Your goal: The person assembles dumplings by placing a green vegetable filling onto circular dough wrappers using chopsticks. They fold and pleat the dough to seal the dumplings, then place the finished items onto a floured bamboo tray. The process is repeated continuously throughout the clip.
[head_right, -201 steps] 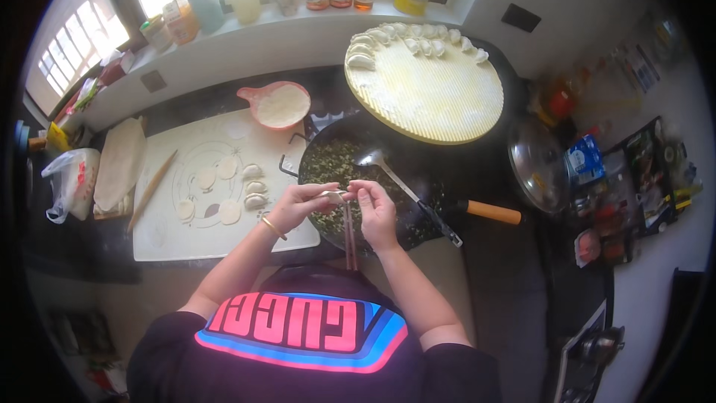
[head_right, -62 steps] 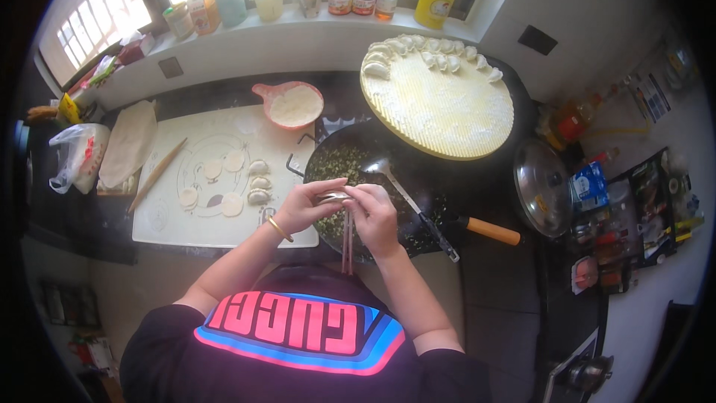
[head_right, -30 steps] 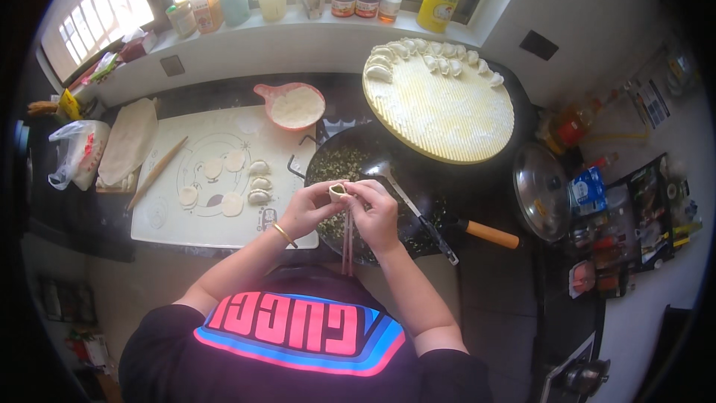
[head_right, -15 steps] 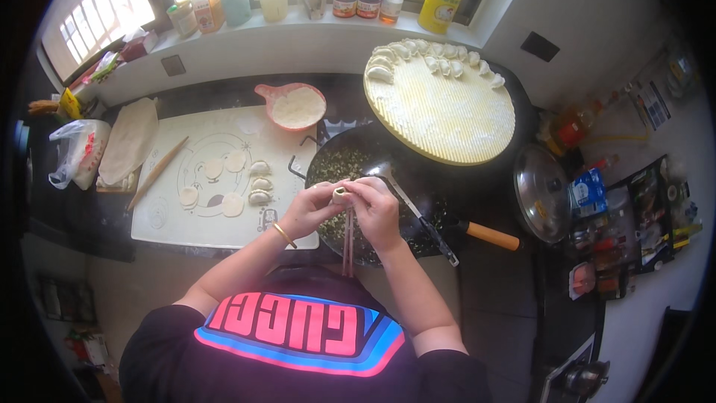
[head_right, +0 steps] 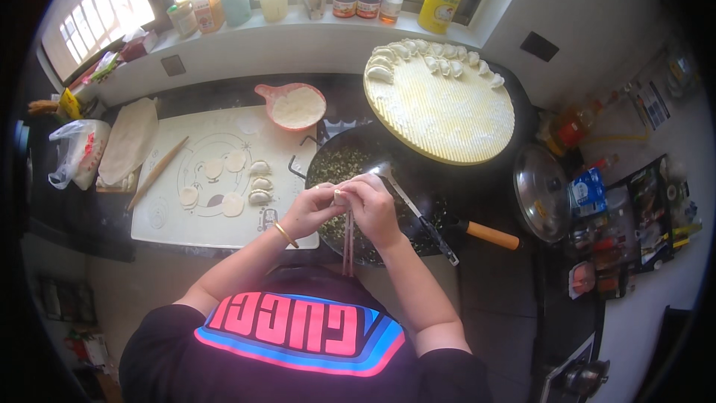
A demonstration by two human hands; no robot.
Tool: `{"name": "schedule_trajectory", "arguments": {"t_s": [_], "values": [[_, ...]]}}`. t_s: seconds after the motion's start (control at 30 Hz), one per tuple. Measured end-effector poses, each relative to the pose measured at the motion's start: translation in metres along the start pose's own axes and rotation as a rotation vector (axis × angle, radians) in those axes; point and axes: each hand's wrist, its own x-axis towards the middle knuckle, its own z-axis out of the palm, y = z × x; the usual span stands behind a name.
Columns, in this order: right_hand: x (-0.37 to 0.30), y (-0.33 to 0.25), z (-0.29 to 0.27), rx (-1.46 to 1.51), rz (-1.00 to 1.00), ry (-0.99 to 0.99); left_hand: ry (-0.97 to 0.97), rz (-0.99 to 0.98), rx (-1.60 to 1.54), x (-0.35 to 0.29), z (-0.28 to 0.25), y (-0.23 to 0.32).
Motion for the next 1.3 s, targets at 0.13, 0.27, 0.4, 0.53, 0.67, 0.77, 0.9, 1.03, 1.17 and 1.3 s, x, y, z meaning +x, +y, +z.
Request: {"name": "schedule_trajectory", "arguments": {"t_s": [0.13,0.27,0.4,0.53,0.67,0.77,0.9,1.03,1.17,1.3], "values": [[-0.002,0.003,0.002,-0.105,-0.055,-0.002,-0.027,-0.025,0.066,-0.002,-0.003,-0.005],[0.0,0.005,-0.002,0.074,0.06,-0.067,-0.031,-0.031,0.117,-0.004,-0.005,-0.002],[0.009,-0.002,-0.006,0.094,0.125,-0.205,-0.072,-0.035,0.168,-0.004,-0.008,0.005],[0.009,0.006,-0.002,-0.101,-0.057,-0.18,-0.072,-0.086,0.084,-0.006,-0.006,0.01],[0.01,0.008,-0.003,-0.052,-0.035,-0.189,-0.039,-0.084,-0.005,-0.006,-0.006,0.002],[0.015,0.006,-0.005,-0.006,0.085,-0.289,-0.034,-0.058,-0.04,-0.005,-0.006,-0.001],[0.02,0.003,-0.005,-0.027,0.078,-0.407,-0.075,-0.065,0.046,-0.005,-0.008,0.005],[0.018,0.011,0.006,-0.208,-0.175,-0.291,-0.096,-0.124,-0.046,-0.004,-0.008,0.003],[0.01,0.017,0.011,0.033,0.061,-0.13,-0.069,-0.14,-0.212,-0.005,-0.007,0.0],[0.01,0.007,0.004,0.102,0.381,-0.216,-0.07,-0.197,-0.127,-0.008,-0.012,-0.005]]}}
